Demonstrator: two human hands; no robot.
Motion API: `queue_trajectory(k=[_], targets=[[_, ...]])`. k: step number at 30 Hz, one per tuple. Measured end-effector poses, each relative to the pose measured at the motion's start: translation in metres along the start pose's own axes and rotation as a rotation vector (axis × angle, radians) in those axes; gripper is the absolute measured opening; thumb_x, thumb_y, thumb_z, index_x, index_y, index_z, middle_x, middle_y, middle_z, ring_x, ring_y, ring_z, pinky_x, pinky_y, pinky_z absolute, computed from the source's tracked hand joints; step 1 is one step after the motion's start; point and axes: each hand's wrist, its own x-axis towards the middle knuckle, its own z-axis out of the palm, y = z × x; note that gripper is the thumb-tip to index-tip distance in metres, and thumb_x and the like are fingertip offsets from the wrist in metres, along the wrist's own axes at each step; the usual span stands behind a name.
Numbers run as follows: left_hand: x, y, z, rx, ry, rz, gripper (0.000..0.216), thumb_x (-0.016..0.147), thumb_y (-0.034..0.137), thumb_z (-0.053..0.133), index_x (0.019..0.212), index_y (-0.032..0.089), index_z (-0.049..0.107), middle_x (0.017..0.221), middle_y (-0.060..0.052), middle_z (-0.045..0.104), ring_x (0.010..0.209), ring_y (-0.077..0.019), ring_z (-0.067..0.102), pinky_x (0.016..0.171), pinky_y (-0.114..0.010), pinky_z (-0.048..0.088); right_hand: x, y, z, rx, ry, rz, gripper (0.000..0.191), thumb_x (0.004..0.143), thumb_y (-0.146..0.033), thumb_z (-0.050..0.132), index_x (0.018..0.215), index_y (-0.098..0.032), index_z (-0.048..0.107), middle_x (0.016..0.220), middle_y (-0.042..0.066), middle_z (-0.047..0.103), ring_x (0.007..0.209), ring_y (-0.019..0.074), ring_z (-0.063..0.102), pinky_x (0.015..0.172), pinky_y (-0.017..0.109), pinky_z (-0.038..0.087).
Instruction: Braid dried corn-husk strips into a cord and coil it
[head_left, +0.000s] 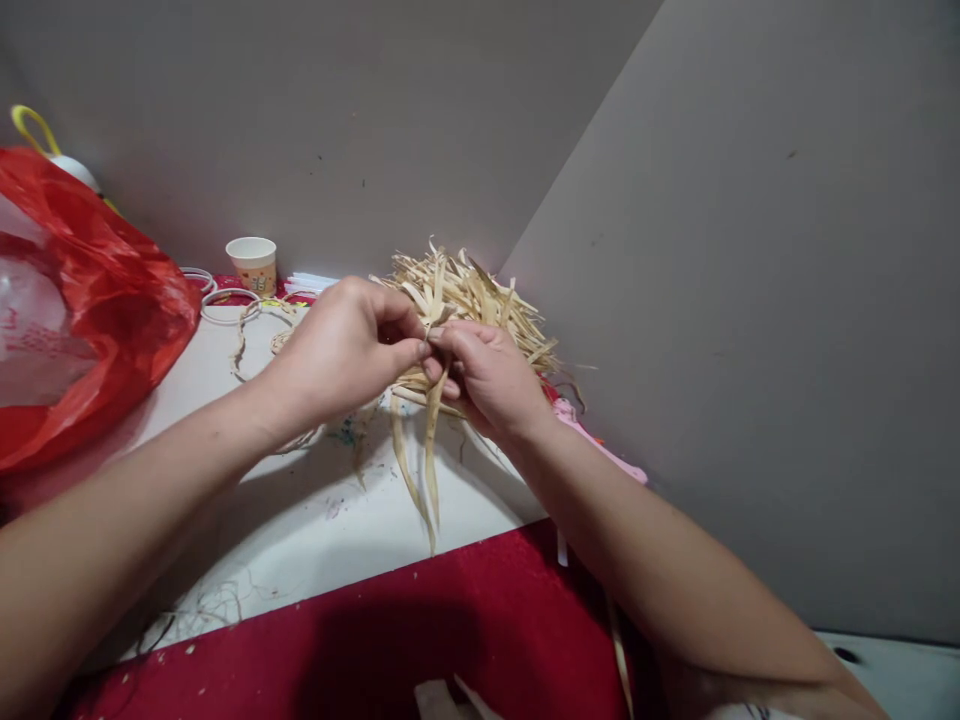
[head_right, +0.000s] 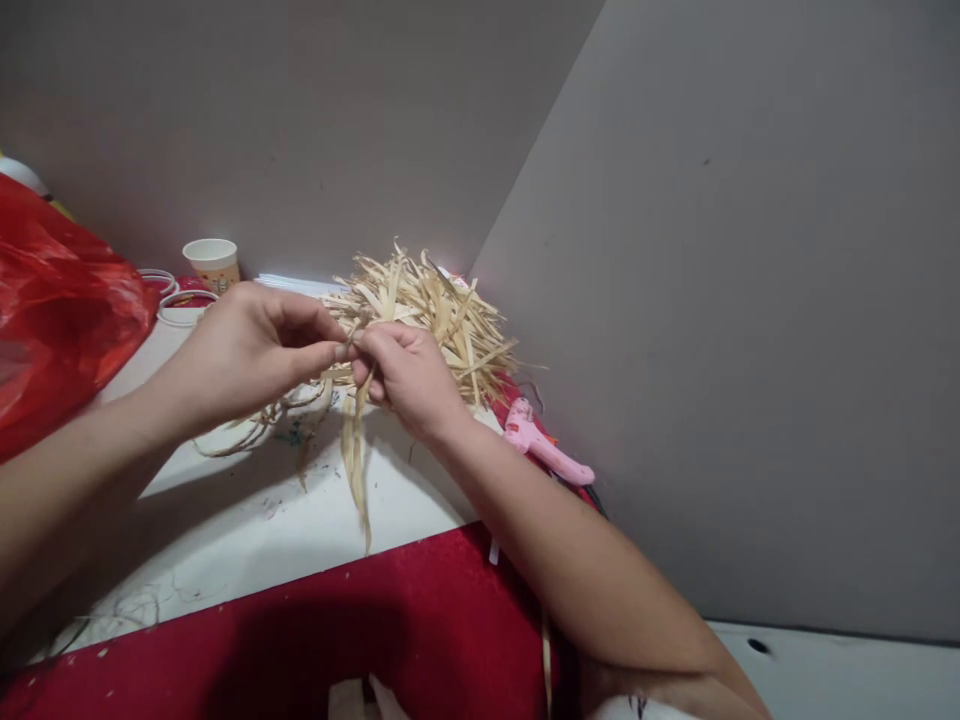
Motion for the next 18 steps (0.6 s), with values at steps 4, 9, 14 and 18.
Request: queue_trajectory(k=[4,9,14,18], targets=[[-0.011,0.002,0.014,0.443,0.071,0.172,0.017,0.081,0.012,0.058,0.072,0.016,0.072,0.068,-0.005,0.065,0.064,-0.0161,0.057,0.063,-0.028,0.040,0.003,0.001,-0.002,0.033,0.002,0.028,0.022,0.071,-0.029,0.062,0.054,-0.018,0.052,0.046,-0.004,0.049,0.034,0.0050,0.038,0.034,0.019,0.023],[-0.017,-0.007,0.028,0.809,0.054,0.339,0.028,0.088,0.006,0.044,0.088,0.011,0.071,0.074,-0.010,0.064,0.076,-0.0210,0.063,0.061,-0.028,0.043,0.005,0.008,-0.006,0.065,0.013,-0.010,0.028,0.073,-0.030,0.064,0.055,-0.021,0.044,0.043,-0.007,0.043,0.034,0.0061,0.039,0.033,0.019,0.023],[-0.016,-0.016,0.035,0.957,0.106,0.430,0.035,0.093,0.006,0.036,0.097,0.009,0.070,0.077,-0.011,0.065,0.078,-0.0206,0.063,0.061,-0.028,0.044,0.005,0.011,-0.007,0.041,0.012,-0.053,0.033,0.075,-0.036,0.071,0.058,-0.021,0.046,0.045,-0.007,0.042,0.036,0.0058,0.039,0.034,0.019,0.024],[-0.018,-0.017,0.040,0.953,0.112,0.445,0.035,0.094,0.008,0.034,0.099,0.009,0.069,0.080,-0.012,0.066,0.081,-0.0208,0.062,0.063,-0.028,0.044,0.006,0.014,-0.006,0.022,0.032,-0.102,0.032,0.077,-0.038,0.071,0.063,-0.021,0.048,0.049,-0.008,0.042,0.039,0.0051,0.035,0.037,0.020,0.023]])
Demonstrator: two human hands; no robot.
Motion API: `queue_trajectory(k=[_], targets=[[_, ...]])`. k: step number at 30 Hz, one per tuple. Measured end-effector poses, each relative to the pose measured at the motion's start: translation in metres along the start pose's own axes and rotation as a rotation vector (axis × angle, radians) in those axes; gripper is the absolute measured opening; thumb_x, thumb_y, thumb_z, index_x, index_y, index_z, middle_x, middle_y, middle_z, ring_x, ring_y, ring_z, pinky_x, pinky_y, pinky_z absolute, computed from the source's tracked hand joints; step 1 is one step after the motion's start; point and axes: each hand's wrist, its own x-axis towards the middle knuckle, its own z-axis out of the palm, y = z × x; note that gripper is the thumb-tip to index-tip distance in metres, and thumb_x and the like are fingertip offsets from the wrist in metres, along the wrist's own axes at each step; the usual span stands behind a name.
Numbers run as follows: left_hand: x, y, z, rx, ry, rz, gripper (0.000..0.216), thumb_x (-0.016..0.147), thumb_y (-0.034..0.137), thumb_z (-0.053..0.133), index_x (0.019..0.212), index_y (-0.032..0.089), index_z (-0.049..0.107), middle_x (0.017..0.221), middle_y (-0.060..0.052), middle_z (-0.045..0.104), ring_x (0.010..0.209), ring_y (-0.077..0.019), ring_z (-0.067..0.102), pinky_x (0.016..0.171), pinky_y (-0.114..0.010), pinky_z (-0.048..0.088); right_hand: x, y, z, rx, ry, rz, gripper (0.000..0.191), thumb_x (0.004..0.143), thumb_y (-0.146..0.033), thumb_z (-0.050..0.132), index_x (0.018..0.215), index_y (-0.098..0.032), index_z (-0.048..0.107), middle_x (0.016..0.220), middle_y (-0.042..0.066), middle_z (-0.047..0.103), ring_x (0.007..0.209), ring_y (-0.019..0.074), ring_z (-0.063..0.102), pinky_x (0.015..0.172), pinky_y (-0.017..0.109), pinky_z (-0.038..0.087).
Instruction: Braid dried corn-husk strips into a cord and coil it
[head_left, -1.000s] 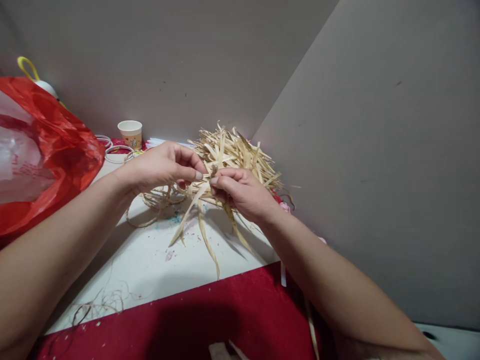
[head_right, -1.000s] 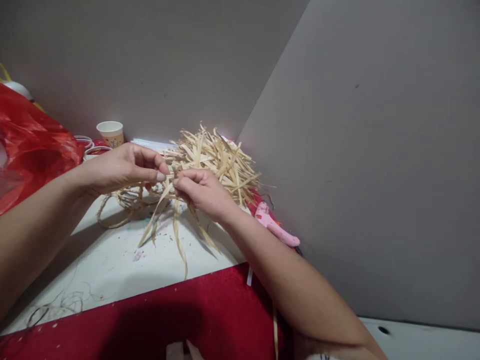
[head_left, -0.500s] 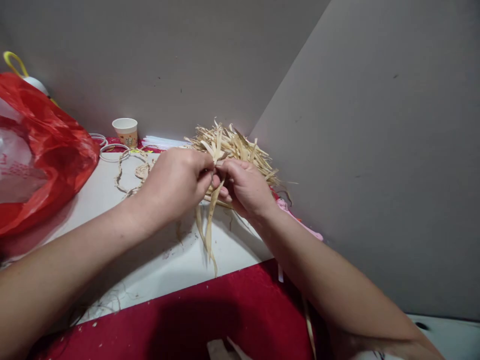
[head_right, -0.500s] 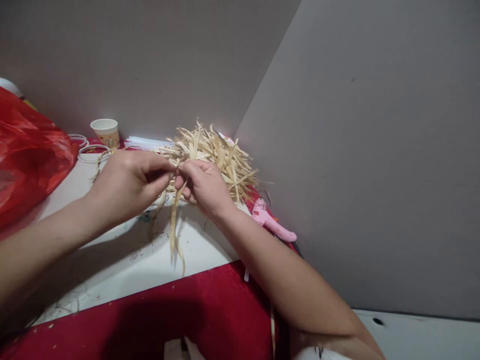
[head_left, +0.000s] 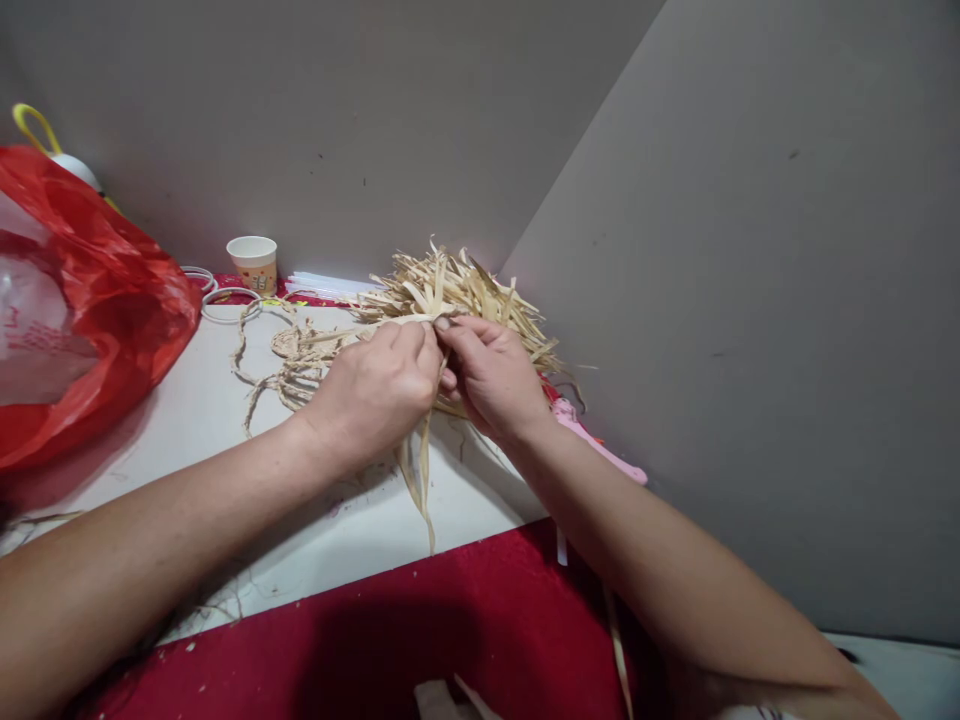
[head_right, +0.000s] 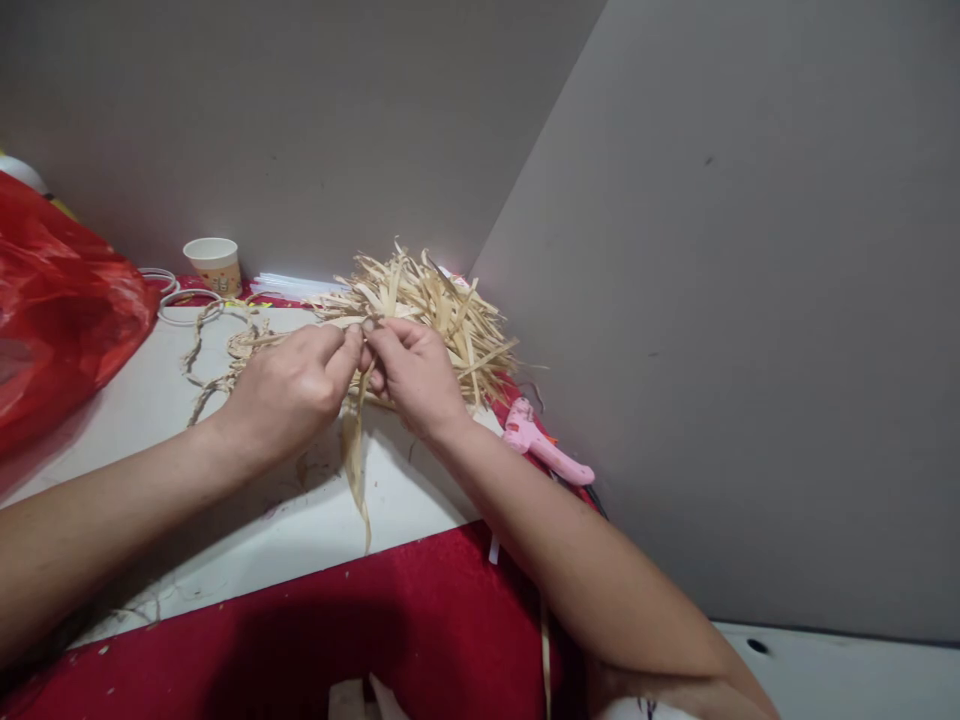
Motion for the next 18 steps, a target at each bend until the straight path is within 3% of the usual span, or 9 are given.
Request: queue_trajectory(k=[5,7,10,15,18], targets=[[0.003,-0.003,-0.012,-0.300,-0.045,-0.068,0.025,0.091,0.016,0.045,0.089,0.013,0.070,0.081,-0.011,0.067,0.076,-0.0202,0.060,0.063,-0.030,0.042,0.003,0.003,-0.002,-0.042,0.058,-0.072,0.030,0.078,-0.035,0.069,0.064,-0.020,0.046,0.053,-0.008,0.038,0.045,0.0053,0.029,0.044,0.020,0.023],[0.008,-0.012,-0.022,-0.512,0.028,-0.175,0.020,0.089,0.024,0.053,0.079,0.016,0.068,0.078,-0.008,0.066,0.075,-0.0183,0.059,0.067,-0.030,0.043,0.005,-0.002,-0.001,-0.078,0.049,-0.097,0.029,0.080,-0.037,0.068,0.065,-0.020,0.049,0.055,-0.007,0.039,0.048,0.0062,0.031,0.047,0.021,0.025],[0.016,-0.033,-0.034,-0.819,0.153,-0.413,0.013,0.081,0.030,0.068,0.083,0.017,0.069,0.081,-0.005,0.066,0.078,-0.0166,0.059,0.070,-0.028,0.044,0.005,-0.014,0.006,-0.127,-0.059,-0.071,0.033,0.079,-0.043,0.069,0.065,-0.020,0.051,0.055,-0.006,0.040,0.049,0.0071,0.031,0.047,0.022,0.024],[0.019,-0.064,-0.042,-1.309,-0.040,-0.490,0.020,0.075,0.032,0.077,0.083,0.014,0.071,0.073,-0.003,0.067,0.067,-0.0127,0.060,0.064,-0.026,0.046,0.006,-0.035,0.032,-0.168,-0.244,-0.080,0.037,0.081,-0.048,0.069,0.065,-0.020,0.051,0.056,-0.006,0.040,0.049,0.0070,0.030,0.047,0.022,0.024],[0.018,-0.074,-0.045,-1.430,0.008,-0.551,0.017,0.074,0.029,0.078,0.076,0.015,0.068,0.063,0.000,0.061,0.058,-0.0105,0.056,0.058,-0.026,0.044,0.009,-0.037,0.045,-0.182,-0.285,-0.151,0.037,0.083,-0.053,0.065,0.071,-0.020,0.053,0.059,-0.006,0.042,0.051,0.0076,0.031,0.049,0.023,0.027]])
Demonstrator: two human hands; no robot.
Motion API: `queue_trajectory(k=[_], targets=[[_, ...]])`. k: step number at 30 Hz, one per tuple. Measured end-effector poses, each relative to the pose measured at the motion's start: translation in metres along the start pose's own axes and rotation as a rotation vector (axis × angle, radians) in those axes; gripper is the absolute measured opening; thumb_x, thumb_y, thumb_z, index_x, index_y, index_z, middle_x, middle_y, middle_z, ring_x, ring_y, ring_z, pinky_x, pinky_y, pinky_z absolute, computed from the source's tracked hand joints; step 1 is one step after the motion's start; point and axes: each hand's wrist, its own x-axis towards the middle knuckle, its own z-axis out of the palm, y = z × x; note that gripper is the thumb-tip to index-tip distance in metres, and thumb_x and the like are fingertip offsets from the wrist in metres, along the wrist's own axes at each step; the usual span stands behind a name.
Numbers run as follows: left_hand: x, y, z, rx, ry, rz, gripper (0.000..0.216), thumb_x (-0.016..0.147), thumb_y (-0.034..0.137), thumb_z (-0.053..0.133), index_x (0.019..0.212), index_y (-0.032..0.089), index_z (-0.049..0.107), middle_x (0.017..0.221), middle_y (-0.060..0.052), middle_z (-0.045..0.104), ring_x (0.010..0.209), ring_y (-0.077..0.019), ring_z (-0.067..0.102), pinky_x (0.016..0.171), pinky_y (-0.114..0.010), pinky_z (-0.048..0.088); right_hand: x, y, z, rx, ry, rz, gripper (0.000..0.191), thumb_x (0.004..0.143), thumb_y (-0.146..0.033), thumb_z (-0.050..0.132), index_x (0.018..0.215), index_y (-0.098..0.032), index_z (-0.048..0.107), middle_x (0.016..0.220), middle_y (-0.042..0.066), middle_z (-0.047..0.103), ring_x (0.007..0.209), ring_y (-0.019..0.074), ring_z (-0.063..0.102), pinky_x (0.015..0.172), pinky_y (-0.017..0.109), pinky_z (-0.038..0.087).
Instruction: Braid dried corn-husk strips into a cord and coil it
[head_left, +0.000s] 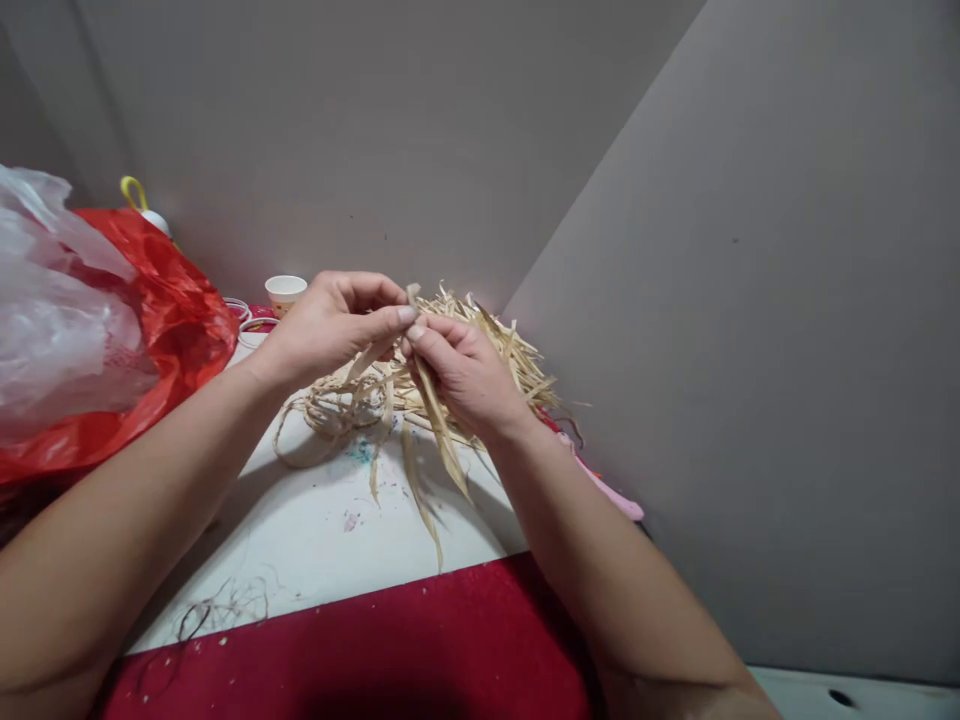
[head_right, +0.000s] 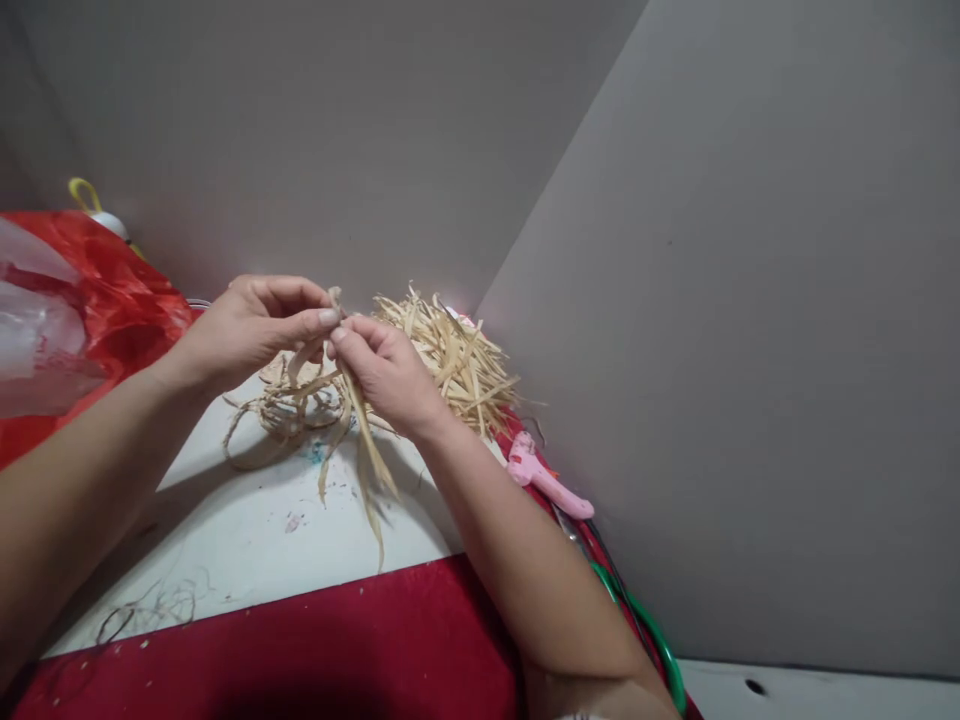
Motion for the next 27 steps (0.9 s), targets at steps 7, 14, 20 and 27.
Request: queue_trajectory(k=[7,14,20,27], targets=[[0.001,0.006,-0.009,-0.079,0.078,-0.128,0.019,0.075,0.023,0.076,0.069,0.017,0.058,0.054,0.003,0.048,0.047,-0.0060,0.042,0.051,-0.025,0.037,0.011,0.003,0.008,-0.282,-0.026,-0.185,0.033,0.094,-0.047,0.052,0.074,-0.021,0.048,0.066,-0.003,0.042,0.062,0.0118,0.038,0.057,0.025,0.031],[0.006,0.003,-0.033,0.033,0.093,-0.117,0.018,0.079,0.021,0.072,0.069,0.016,0.058,0.056,0.003,0.048,0.051,-0.0056,0.043,0.055,-0.024,0.035,0.036,-0.003,0.015,-0.549,-0.051,-0.279,0.024,0.092,-0.024,0.048,0.068,-0.020,0.046,0.064,-0.003,0.044,0.064,0.0112,0.040,0.063,0.025,0.031],[0.009,-0.013,-0.071,-0.020,-0.067,-0.181,0.021,0.064,0.009,0.080,0.080,0.014,0.067,0.074,-0.002,0.064,0.062,-0.0086,0.057,0.062,-0.024,0.041,0.046,0.020,0.031,-0.170,-0.056,-0.058,0.029,0.089,-0.039,0.055,0.068,-0.020,0.048,0.057,-0.006,0.039,0.053,0.0084,0.033,0.052,0.022,0.028],[0.013,-0.035,-0.058,-0.021,-0.150,-0.328,0.020,0.062,-0.003,0.072,0.073,0.014,0.067,0.067,-0.002,0.063,0.057,-0.0090,0.056,0.055,-0.022,0.037,0.031,0.063,0.026,0.180,-0.022,0.129,0.030,0.079,-0.042,0.067,0.066,-0.020,0.051,0.052,-0.008,0.042,0.044,0.0058,0.032,0.046,0.021,0.025]])
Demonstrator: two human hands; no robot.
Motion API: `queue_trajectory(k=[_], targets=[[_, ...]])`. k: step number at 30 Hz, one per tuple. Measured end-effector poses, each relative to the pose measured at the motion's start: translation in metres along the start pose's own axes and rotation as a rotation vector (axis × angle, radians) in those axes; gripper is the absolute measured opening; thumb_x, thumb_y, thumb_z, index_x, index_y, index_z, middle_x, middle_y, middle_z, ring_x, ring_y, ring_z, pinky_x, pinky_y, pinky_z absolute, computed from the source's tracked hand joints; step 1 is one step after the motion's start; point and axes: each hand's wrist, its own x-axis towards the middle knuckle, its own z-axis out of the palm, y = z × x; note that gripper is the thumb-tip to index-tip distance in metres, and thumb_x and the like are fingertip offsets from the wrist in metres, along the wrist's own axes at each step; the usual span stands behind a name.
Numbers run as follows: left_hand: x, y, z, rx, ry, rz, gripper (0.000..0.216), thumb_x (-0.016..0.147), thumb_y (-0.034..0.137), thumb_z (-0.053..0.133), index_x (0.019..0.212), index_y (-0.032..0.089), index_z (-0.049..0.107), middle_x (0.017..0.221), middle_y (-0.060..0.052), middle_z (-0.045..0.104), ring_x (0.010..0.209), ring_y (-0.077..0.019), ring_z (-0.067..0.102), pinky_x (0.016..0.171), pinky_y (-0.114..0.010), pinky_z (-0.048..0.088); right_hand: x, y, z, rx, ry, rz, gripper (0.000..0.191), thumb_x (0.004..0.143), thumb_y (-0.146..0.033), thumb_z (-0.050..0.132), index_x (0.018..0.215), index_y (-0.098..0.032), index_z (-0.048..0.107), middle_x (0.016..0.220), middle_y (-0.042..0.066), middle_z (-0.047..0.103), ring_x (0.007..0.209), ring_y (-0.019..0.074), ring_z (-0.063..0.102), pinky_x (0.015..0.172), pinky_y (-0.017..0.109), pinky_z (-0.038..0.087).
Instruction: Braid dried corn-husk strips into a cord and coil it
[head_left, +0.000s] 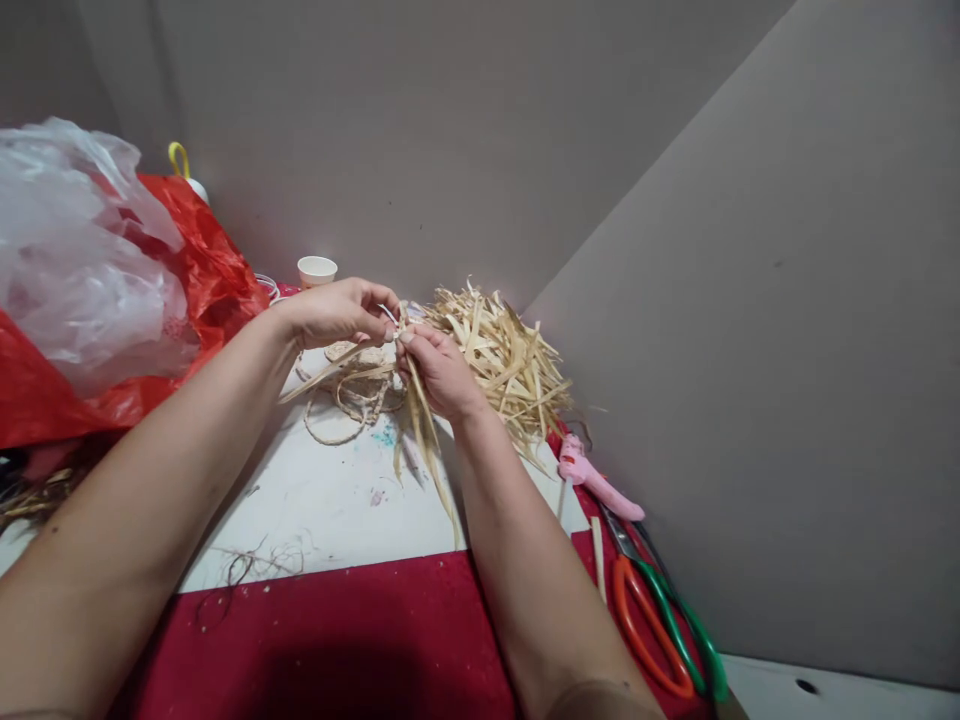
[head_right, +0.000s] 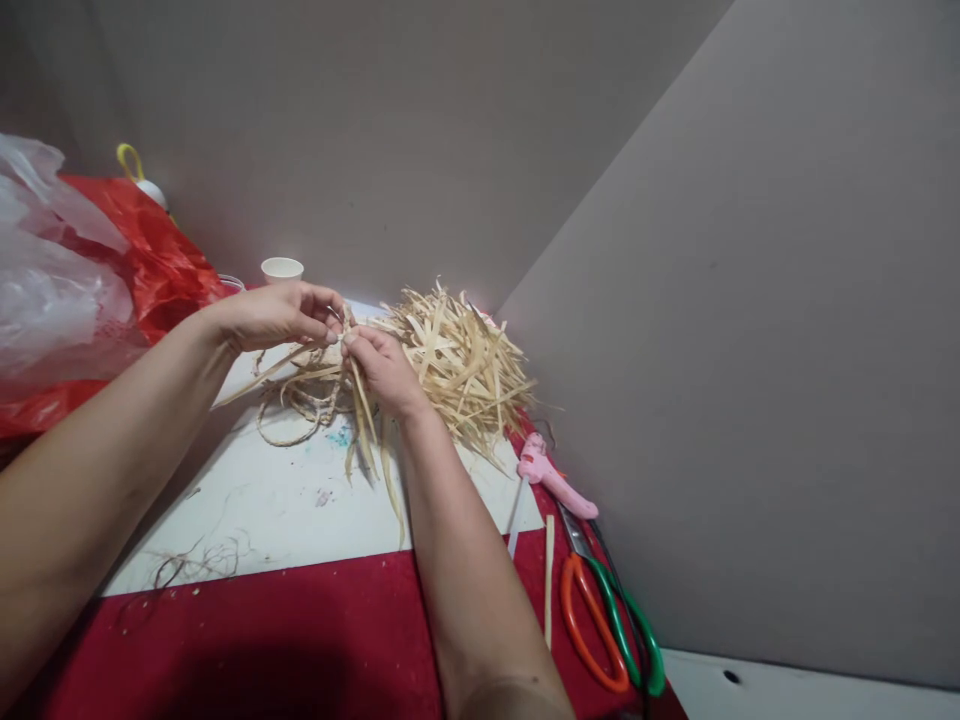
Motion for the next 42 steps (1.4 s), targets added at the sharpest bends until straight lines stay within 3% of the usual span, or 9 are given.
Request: queue_trajectory(k=[5,10,17,23,29,34,38,42], targets=[[0.007,-0.008,0.014,0.045,0.089,-0.106,0.021,0.060,-0.005,0.072,0.068,0.014,0.068,0.059,-0.003,0.060,0.051,-0.0135,0.058,0.053,-0.027,0.041,0.002,0.013,-0.010,0.135,-0.075,0.073,0.035,0.071,-0.043,0.075,0.066,-0.019,0.050,0.053,-0.008,0.043,0.044,0.0045,0.030,0.044,0.020,0.025],[0.009,-0.008,0.020,0.061,0.155,-0.176,0.012,0.069,0.005,0.073,0.065,0.013,0.065,0.050,-0.001,0.050,0.039,-0.0066,0.041,0.046,-0.023,0.022,0.007,0.023,-0.017,0.093,-0.085,0.037,0.036,0.077,-0.046,0.071,0.068,-0.020,0.048,0.054,-0.008,0.040,0.047,0.0061,0.030,0.046,0.020,0.023],[0.006,-0.003,0.020,0.118,0.093,-0.238,0.029,0.073,0.029,0.082,0.061,0.014,0.060,0.050,0.002,0.042,0.038,-0.0018,0.026,0.045,-0.024,0.010,0.009,0.017,-0.022,-0.170,-0.127,-0.070,0.021,0.085,-0.031,0.054,0.069,-0.019,0.049,0.060,-0.006,0.040,0.053,0.0080,0.030,0.051,0.021,0.024],[0.002,0.015,0.026,0.168,0.061,-0.307,0.032,0.076,0.029,0.081,0.061,0.014,0.058,0.051,0.002,0.040,0.039,-0.0022,0.029,0.044,-0.023,0.012,0.001,-0.012,-0.024,-0.424,-0.081,-0.230,0.017,0.084,-0.017,0.047,0.068,-0.017,0.052,0.061,-0.005,0.039,0.060,0.0095,0.034,0.058,0.023,0.027],[-0.009,0.010,0.043,0.027,0.095,-0.135,0.023,0.084,0.022,0.069,0.068,0.015,0.055,0.052,0.005,0.041,0.038,-0.0014,0.026,0.042,-0.021,0.010,-0.006,-0.034,-0.032,-0.531,-0.088,-0.255,0.024,0.084,-0.024,0.055,0.061,-0.017,0.052,0.056,-0.006,0.036,0.059,0.0092,0.033,0.059,0.025,0.026],[-0.005,-0.010,0.059,0.076,0.188,0.038,0.025,0.086,0.020,0.061,0.065,0.017,0.049,0.048,0.007,0.039,0.038,-0.0032,0.028,0.040,-0.020,0.017,-0.011,-0.039,-0.043,-0.521,-0.136,-0.103,0.029,0.086,-0.023,0.053,0.059,-0.017,0.049,0.051,-0.006,0.036,0.051,0.0074,0.030,0.051,0.025,0.021],[-0.001,-0.020,0.067,0.170,0.248,0.112,0.028,0.087,0.023,0.058,0.063,0.017,0.046,0.049,0.008,0.037,0.042,-0.0037,0.028,0.043,-0.020,0.019,-0.013,-0.041,-0.046,-0.401,-0.161,0.061,0.021,0.087,-0.014,0.047,0.069,-0.016,0.058,0.050,-0.006,0.039,0.044,0.0073,0.033,0.045,0.023,0.023],[-0.001,-0.027,0.069,0.232,0.244,0.175,0.028,0.085,0.025,0.056,0.060,0.019,0.043,0.051,0.007,0.037,0.046,-0.0054,0.028,0.047,-0.021,0.020,-0.013,-0.041,-0.047,-0.331,-0.057,0.083,0.015,0.085,-0.008,0.050,0.082,-0.016,0.062,0.052,-0.005,0.052,0.042,0.0069,0.035,0.043,0.022,0.024]])
